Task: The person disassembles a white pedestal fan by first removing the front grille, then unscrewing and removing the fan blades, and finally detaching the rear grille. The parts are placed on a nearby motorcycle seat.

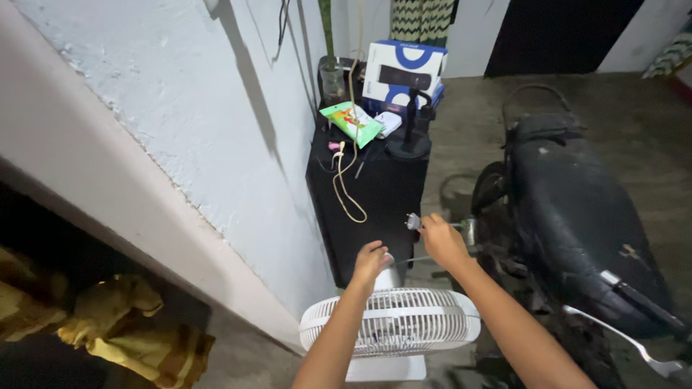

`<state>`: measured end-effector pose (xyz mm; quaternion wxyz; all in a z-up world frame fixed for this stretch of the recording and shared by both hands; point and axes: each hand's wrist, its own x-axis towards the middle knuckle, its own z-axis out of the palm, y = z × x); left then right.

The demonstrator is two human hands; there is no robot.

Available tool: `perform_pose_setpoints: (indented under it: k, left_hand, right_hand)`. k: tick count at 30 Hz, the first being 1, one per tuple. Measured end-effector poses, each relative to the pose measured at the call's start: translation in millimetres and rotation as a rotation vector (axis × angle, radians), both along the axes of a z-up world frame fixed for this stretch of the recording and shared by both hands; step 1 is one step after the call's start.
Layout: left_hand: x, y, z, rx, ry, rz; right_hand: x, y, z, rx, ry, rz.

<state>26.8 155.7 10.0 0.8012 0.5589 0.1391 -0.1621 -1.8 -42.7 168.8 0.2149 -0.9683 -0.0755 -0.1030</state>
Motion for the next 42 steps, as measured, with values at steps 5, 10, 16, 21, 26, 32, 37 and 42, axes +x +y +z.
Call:
perform_pose_setpoints:
  k: [5,10,16,21,26,32,37,42]
  left_hand:
    - [1,48,12,0.158,0.055,-0.013]
    - [19,79,2,0.306,0.027,-0.018]
    - [41,102,-29,0.252,-0.082,-0.025]
    - [42,113,-29,0.33,-0.053,-0.036]
    - [35,119,-29,0.51,-0.166,-0.021]
    - [20,109,-41,0.481,-0.183,-0.129]
    - [17,74,-54,0.66,-0.236,-0.258]
    - [23,34,-67,0.856,-0.47,-0.743]
  right_hand:
    - [49,-11,-95,0.115,-0.063,0.034]
    - [88,2,-143,0.256,0.129,-0.053]
    - [119,52,-171,0.204,0.475,-0.151]
    - [132,99,-192,0.355,0.521,0.148]
    - [131,130,-189,0.42,0.742,0.442]
    - [109,111,-171,0.395,0.923,0.731]
    - [73,52,-144,0.577,1.003,0.6]
    - [32,-25,-126,1.108,1.175,0.322]
